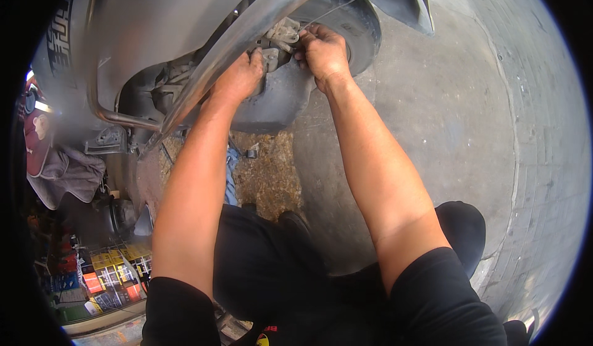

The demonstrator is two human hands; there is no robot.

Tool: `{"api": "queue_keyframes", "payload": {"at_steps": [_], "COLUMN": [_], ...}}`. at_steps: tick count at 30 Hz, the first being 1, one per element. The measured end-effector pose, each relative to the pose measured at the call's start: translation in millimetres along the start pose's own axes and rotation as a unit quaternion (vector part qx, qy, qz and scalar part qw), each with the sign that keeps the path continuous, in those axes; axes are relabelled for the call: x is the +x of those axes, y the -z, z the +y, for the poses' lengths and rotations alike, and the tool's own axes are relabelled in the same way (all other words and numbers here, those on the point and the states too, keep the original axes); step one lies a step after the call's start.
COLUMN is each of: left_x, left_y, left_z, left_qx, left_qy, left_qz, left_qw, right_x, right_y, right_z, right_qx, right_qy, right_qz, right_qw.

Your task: The person cleans their hands with a cloth, then walks around the workshop area. They return to a silver scooter with its seat removed and repeatedly lift and lower the seat cover, inspecting the internal components. The person also uses a spray can near the scooter's rear wheel area.

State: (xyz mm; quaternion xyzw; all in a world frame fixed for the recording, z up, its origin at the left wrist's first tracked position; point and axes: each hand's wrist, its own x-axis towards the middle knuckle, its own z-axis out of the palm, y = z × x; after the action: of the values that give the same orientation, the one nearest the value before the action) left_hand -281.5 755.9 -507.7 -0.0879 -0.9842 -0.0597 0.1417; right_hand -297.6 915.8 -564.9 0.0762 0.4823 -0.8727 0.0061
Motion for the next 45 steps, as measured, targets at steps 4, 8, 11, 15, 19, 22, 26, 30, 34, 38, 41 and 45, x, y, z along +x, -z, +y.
{"api": "queue_keyframes", "payload": {"at_steps": [4,8,11,15,19,22,26,30,34,38,41,45], "left_x": [3.9,14.1,21.2,20.4,13.4,7.9,6.3,5.8,5.1,6.9,7.4,8.4], "left_y": [-8.1,-13.9,-8.1,8.5,11.3,2.0,-18.7,-38.1,-47.3,-52.1,-58.0,-61.2], "left_z": [7.4,4.6,12.2,28.9,44.4,41.4,47.5,50.7,49.7,51.6,52.1,51.9], "left_qx": [0.025,0.023,0.008,-0.028,-0.05,-0.126,-0.129,-0.109,-0.115,-0.193,-0.171,-0.15], "left_qy": [0.015,0.022,0.043,0.093,0.078,0.036,0.061,0.063,0.048,0.049,0.036,0.022], "left_qz": [-0.063,-0.071,-0.09,-0.125,0.024,-0.011,0.086,0.194,0.184,0.16,0.202,0.368], "left_qw": [0.998,0.997,0.995,0.987,0.995,0.991,0.986,0.973,0.975,0.967,0.964,0.917], "right_x": [-3.6,-4.0,-3.9,-2.7,-3.1,-2.0,1.3,-11.3,-20.6,-15.0,-10.1,-11.2], "right_y": [-1.5,-0.2,6.0,12.8,19.7,27.2,24.5,19.8,18.2,23.3,28.8,34.2], "right_z": [-0.5,-5.5,-4.2,4.5,5.8,4.2,13.6,20.9,17.5,9.5,8.0,6.8], "right_qx": [-0.006,-0.017,-0.034,-0.047,-0.053,-0.187,-0.204,-0.195,-0.242,-0.329,-0.32,-0.367], "right_qy": [-0.006,-0.002,-0.003,-0.009,0.033,0.074,0.185,0.16,0.185,0.203,0.203,0.224], "right_qz": [0.001,-0.007,-0.014,-0.051,-0.082,-0.082,-0.086,-0.066,-0.055,-0.055,-0.035,-0.103], "right_qw": [1.0,1.0,0.999,0.998,0.995,0.976,0.957,0.965,0.951,0.92,0.925,0.897]}}
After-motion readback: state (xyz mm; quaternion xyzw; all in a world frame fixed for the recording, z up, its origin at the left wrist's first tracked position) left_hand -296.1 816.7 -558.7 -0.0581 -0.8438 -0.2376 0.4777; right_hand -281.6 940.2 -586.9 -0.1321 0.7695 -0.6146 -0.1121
